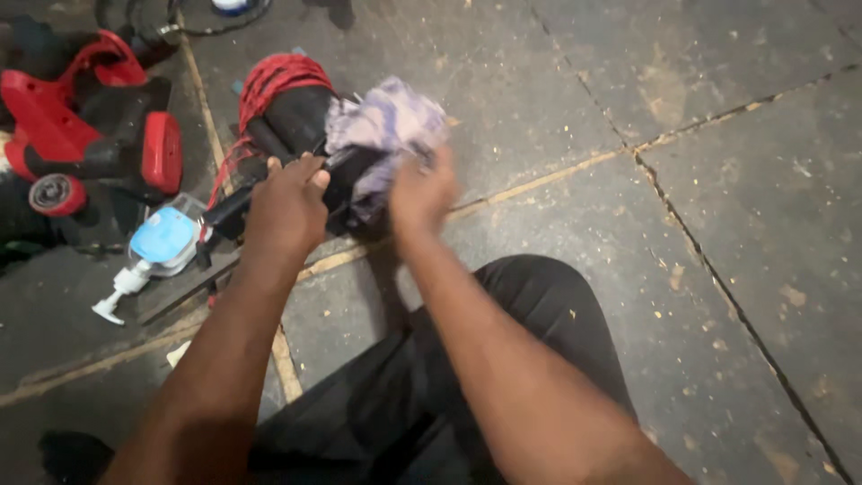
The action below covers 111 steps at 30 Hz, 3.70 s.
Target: The person wipes down several power tools, including a motor and a handheld saw, using a cloth while sitting on the floor.
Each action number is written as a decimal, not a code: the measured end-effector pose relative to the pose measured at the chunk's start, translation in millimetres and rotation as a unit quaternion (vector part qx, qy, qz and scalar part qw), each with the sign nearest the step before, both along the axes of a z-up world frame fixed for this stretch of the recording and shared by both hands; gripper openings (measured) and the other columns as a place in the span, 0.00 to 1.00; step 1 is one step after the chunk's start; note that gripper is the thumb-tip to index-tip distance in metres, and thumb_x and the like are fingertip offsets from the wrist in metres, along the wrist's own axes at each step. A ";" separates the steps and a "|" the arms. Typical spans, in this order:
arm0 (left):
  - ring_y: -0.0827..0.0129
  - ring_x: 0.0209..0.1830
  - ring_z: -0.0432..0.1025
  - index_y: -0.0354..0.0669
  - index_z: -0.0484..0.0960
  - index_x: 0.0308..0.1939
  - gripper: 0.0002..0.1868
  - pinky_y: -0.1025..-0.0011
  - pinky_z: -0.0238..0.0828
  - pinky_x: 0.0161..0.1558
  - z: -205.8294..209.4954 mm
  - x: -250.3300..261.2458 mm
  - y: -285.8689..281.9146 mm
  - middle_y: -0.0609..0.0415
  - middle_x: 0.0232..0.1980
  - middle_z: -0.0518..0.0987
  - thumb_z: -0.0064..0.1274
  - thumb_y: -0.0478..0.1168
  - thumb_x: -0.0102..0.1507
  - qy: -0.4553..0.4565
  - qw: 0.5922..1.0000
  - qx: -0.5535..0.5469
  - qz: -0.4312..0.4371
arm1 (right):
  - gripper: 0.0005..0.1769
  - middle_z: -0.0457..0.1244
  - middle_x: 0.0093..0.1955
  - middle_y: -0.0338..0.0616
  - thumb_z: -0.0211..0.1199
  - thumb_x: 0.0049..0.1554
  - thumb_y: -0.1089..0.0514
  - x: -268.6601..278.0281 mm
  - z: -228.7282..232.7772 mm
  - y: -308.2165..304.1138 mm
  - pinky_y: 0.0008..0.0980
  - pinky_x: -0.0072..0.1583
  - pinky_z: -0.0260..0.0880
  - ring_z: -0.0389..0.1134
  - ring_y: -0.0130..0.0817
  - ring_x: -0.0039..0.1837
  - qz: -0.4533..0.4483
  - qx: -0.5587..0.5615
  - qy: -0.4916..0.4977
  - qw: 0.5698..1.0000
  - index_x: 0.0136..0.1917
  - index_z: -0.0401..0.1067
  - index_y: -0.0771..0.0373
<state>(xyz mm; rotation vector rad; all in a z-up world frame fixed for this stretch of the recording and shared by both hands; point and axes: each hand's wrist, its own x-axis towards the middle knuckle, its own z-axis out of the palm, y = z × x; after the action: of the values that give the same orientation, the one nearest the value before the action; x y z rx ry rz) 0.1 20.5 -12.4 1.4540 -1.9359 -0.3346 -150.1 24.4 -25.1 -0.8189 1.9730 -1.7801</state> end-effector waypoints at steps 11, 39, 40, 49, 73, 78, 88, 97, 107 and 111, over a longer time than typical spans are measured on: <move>0.32 0.56 0.71 0.39 0.81 0.54 0.15 0.46 0.64 0.64 9.1 1.7 -8.5 0.36 0.55 0.80 0.50 0.40 0.66 -0.013 0.999 0.004 -0.036 | 0.19 0.65 0.56 0.57 0.63 0.52 0.61 -74.2 -31.7 -37.5 0.47 0.60 0.67 0.68 0.50 0.56 -0.206 -0.018 -0.034 0.978 0.57 0.68 0.66; 0.32 0.62 0.67 0.50 0.83 0.56 0.17 0.46 0.67 0.60 36.1 -7.4 1.2 0.27 0.59 0.74 0.51 0.44 0.64 -0.011 0.989 0.137 0.061 | 0.08 0.71 0.42 0.56 0.62 0.57 0.58 -1.1 -0.8 23.8 0.46 0.49 0.71 0.73 0.50 0.45 0.071 0.040 0.074 0.994 0.44 0.76 0.65; 0.31 0.66 0.65 0.50 0.82 0.57 0.17 0.46 0.65 0.61 38.0 -5.9 2.8 0.28 0.60 0.75 0.50 0.45 0.65 -0.014 0.989 0.133 0.059 | 0.08 0.71 0.43 0.54 0.62 0.56 0.59 -6.5 7.4 20.6 0.44 0.49 0.72 0.74 0.49 0.45 0.063 -0.002 0.048 0.997 0.48 0.75 0.64; 0.33 0.67 0.63 0.51 0.82 0.57 0.17 0.48 0.65 0.62 35.4 -4.2 0.5 0.24 0.63 0.70 0.50 0.46 0.66 -0.013 0.990 0.128 0.056 | 0.13 0.72 0.47 0.55 0.63 0.55 0.59 -26.3 -40.3 -23.1 0.45 0.50 0.73 0.74 0.47 0.46 -0.003 0.097 -0.141 0.985 0.54 0.77 0.64; 0.40 0.53 0.74 0.40 0.84 0.49 0.26 0.49 0.70 0.53 -51.6 86.9 -77.6 0.37 0.49 0.82 0.57 0.58 0.62 0.001 0.962 0.114 0.248 | 0.71 0.63 0.64 0.73 0.57 0.41 0.07 26.8 31.7 -276.0 0.50 0.66 0.67 0.67 0.61 0.67 0.444 0.254 0.307 0.803 0.60 0.70 0.80; 0.42 0.58 0.75 0.36 0.79 0.61 0.37 0.51 0.69 0.59 -79.7 92.8 -63.1 0.35 0.58 0.80 0.58 0.63 0.61 0.040 0.956 0.174 0.234 | 0.69 0.64 0.67 0.65 0.60 0.29 0.10 52.5 -8.5 -284.1 0.47 0.67 0.65 0.65 0.56 0.70 0.501 0.236 0.322 0.768 0.65 0.74 0.66; 0.55 0.54 0.82 0.46 0.73 0.72 0.55 0.61 0.74 0.60 -39.0 102.9 -76.7 0.41 0.52 0.84 0.73 0.64 0.45 -0.033 0.886 0.440 0.141 | 0.67 0.66 0.64 0.67 0.69 0.26 0.20 64.8 12.9 -263.6 0.44 0.63 0.72 0.70 0.57 0.65 0.382 0.299 0.272 0.831 0.63 0.72 0.75; 0.54 0.39 0.83 0.45 0.80 0.52 0.40 0.59 0.76 0.44 -9.4 90.2 -48.8 0.46 0.37 0.85 0.76 0.61 0.42 0.009 0.927 0.323 0.188 | 0.53 0.74 0.52 0.64 0.70 0.33 0.28 46.0 50.6 -236.6 0.43 0.54 0.76 0.78 0.48 0.55 0.354 0.275 0.227 0.865 0.51 0.77 0.81; 0.48 0.41 0.79 0.43 0.78 0.53 0.35 0.52 0.74 0.39 -14.3 77.3 9.5 0.43 0.40 0.83 0.68 0.50 0.43 0.008 0.988 0.010 0.152 | 0.52 0.69 0.57 0.57 0.74 0.36 0.35 16.8 119.0 -106.2 0.40 0.62 0.69 0.72 0.45 0.60 0.286 0.052 0.207 0.934 0.65 0.68 0.70; 0.46 0.40 0.76 0.41 0.78 0.47 0.26 0.52 0.72 0.43 -26.3 76.3 33.9 0.43 0.37 0.79 0.64 0.44 0.46 -0.092 0.984 -0.094 0.120 | 0.53 0.69 0.57 0.58 0.74 0.38 0.33 -2.5 136.3 -43.3 0.43 0.60 0.68 0.71 0.48 0.60 0.253 0.046 0.211 0.943 0.69 0.65 0.63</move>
<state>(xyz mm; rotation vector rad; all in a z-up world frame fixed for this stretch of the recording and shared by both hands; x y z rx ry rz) 76.4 54.4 -38.6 1.6155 -1.8483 0.0919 -152.6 -18.9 111.3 -1.6098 1.8271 -1.2773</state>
